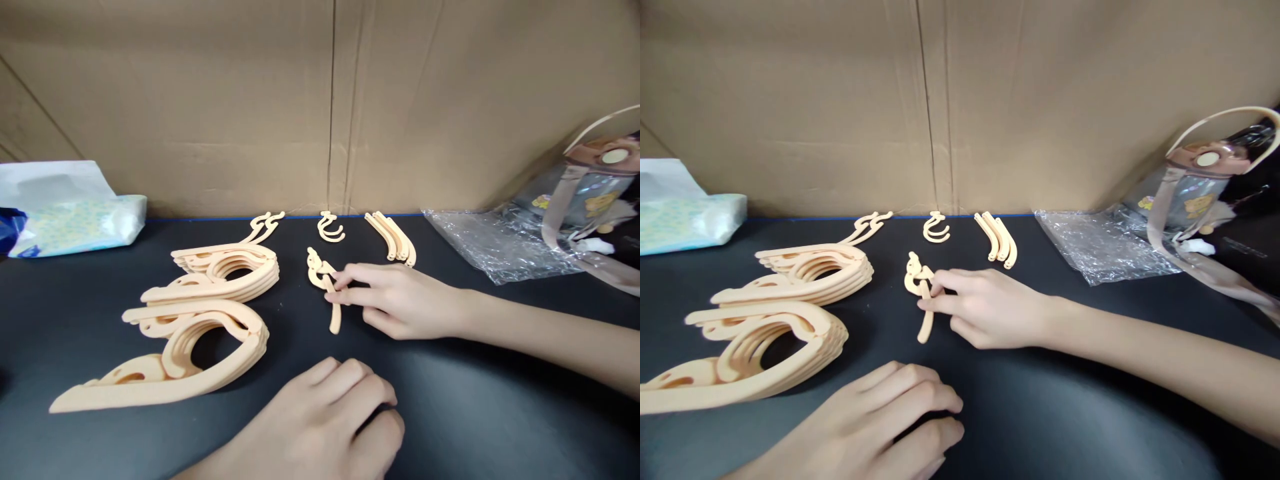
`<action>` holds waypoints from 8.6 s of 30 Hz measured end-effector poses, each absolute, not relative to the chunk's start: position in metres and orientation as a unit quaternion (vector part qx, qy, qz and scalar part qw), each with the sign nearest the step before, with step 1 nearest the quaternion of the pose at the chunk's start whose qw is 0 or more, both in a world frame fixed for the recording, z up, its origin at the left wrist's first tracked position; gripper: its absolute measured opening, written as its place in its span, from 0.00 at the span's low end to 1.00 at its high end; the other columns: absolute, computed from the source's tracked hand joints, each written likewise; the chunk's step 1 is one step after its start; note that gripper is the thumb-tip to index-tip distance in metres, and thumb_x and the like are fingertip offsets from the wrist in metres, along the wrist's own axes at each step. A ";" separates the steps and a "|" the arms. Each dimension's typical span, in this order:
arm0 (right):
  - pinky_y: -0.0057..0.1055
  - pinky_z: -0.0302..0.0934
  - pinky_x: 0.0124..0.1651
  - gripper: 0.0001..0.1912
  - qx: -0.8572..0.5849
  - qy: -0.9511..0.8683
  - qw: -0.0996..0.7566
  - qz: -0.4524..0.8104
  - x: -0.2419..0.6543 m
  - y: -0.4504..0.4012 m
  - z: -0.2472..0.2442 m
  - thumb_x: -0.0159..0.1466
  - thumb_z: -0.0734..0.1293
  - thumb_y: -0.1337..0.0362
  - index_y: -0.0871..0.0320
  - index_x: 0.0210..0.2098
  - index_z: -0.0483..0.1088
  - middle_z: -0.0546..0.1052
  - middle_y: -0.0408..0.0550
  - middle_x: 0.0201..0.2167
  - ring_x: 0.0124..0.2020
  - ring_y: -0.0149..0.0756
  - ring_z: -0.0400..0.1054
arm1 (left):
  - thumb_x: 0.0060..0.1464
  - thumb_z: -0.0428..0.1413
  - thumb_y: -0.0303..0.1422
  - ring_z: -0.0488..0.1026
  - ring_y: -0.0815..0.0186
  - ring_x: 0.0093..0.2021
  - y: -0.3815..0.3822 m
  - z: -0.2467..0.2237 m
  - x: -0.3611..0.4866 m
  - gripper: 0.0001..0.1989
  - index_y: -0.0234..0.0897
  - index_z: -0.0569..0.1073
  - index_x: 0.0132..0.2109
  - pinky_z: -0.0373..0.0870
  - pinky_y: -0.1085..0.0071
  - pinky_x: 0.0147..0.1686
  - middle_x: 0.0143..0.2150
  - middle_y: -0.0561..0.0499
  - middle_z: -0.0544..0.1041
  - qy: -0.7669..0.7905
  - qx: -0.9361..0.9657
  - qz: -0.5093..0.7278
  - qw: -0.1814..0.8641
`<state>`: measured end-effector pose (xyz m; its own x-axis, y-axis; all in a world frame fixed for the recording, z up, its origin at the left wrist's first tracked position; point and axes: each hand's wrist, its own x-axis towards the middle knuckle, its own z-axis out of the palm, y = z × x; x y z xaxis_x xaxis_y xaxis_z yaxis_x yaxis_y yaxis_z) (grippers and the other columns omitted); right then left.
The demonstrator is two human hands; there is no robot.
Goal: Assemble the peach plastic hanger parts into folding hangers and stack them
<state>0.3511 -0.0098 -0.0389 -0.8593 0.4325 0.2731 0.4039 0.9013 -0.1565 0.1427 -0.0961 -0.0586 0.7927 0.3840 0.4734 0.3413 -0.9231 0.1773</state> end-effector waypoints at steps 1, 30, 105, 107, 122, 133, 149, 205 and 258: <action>0.36 0.72 0.51 0.22 -0.218 -0.963 0.148 0.048 0.357 -0.017 -0.038 0.64 0.58 0.76 0.62 0.53 0.74 0.76 0.55 0.51 0.51 0.41 0.74 | 0.66 0.51 0.25 0.74 0.65 0.39 -0.096 -0.058 0.143 0.08 0.36 0.75 0.42 0.71 0.70 0.42 0.41 0.54 0.80 0.179 0.946 0.266 0.042; 0.35 0.56 0.37 0.13 -0.415 -0.892 0.069 -0.164 0.311 0.064 -0.025 0.69 0.60 0.70 0.65 0.39 0.78 0.80 0.58 0.41 0.42 0.45 0.74 | 0.64 0.47 0.23 0.73 0.61 0.44 -0.092 -0.056 0.137 0.12 0.35 0.73 0.47 0.69 0.65 0.44 0.45 0.48 0.77 0.288 0.929 0.228 0.051; 0.38 0.73 0.53 0.13 -0.341 -0.918 0.205 0.004 0.423 -0.077 -0.033 0.71 0.63 0.62 0.58 0.51 0.74 0.79 0.55 0.50 0.50 0.41 0.77 | 0.57 0.44 0.15 0.74 0.57 0.50 -0.093 -0.051 0.142 0.22 0.35 0.75 0.50 0.70 0.57 0.52 0.49 0.46 0.79 0.294 0.926 0.233 0.050; 0.36 0.74 0.44 0.13 -0.391 -0.894 0.219 -0.004 0.419 -0.073 -0.035 0.70 0.64 0.62 0.59 0.51 0.74 0.80 0.54 0.45 0.45 0.41 0.77 | 0.57 0.44 0.15 0.72 0.57 0.51 -0.093 -0.053 0.141 0.22 0.36 0.74 0.51 0.68 0.57 0.53 0.50 0.47 0.78 0.294 0.925 0.235 0.053; 0.30 0.67 0.36 0.09 -0.511 -0.805 0.258 0.152 0.398 -0.042 -0.034 0.66 0.68 0.62 0.59 0.43 0.76 0.80 0.44 0.34 0.30 0.31 0.72 | 0.61 0.43 0.17 0.72 0.59 0.51 -0.082 -0.059 0.127 0.22 0.36 0.68 0.57 0.70 0.64 0.51 0.54 0.47 0.75 0.282 0.932 0.226 0.016; 0.40 0.65 0.50 0.11 -0.289 -0.939 0.185 -0.021 0.385 -0.067 -0.036 0.70 0.65 0.63 0.59 0.45 0.78 0.77 0.54 0.49 0.47 0.42 0.71 | 0.66 0.43 0.21 0.73 0.69 0.56 -0.083 -0.050 0.130 0.22 0.38 0.62 0.63 0.69 0.78 0.53 0.62 0.47 0.70 0.288 0.925 0.230 0.092; 0.34 0.66 0.49 0.06 -0.231 -0.922 0.280 -0.133 0.382 -0.072 -0.035 0.69 0.65 0.71 0.57 0.36 0.72 0.81 0.43 0.37 0.38 0.32 0.73 | 0.69 0.50 0.26 0.72 0.64 0.44 -0.080 -0.052 0.132 0.10 0.38 0.69 0.54 0.62 0.66 0.42 0.47 0.52 0.79 0.267 0.930 0.250 0.046; 0.33 0.73 0.39 0.16 -0.392 -0.794 0.356 0.299 0.406 -0.054 -0.048 0.64 0.70 0.53 0.57 0.46 0.75 0.80 0.44 0.33 0.33 0.35 0.76 | 0.67 0.51 0.29 0.71 0.63 0.41 -0.063 -0.045 0.175 0.06 0.38 0.69 0.39 0.64 0.65 0.45 0.39 0.53 0.75 0.310 0.917 0.226 0.105; 0.29 0.69 0.41 0.12 -0.340 -0.626 0.383 0.588 0.404 -0.051 -0.050 0.63 0.73 0.60 0.56 0.42 0.70 0.80 0.42 0.33 0.37 0.32 0.76 | 0.71 0.44 0.29 0.71 0.64 0.32 -0.069 -0.048 0.178 0.12 0.35 0.72 0.45 0.66 0.72 0.30 0.32 0.52 0.75 0.320 0.925 0.202 -0.024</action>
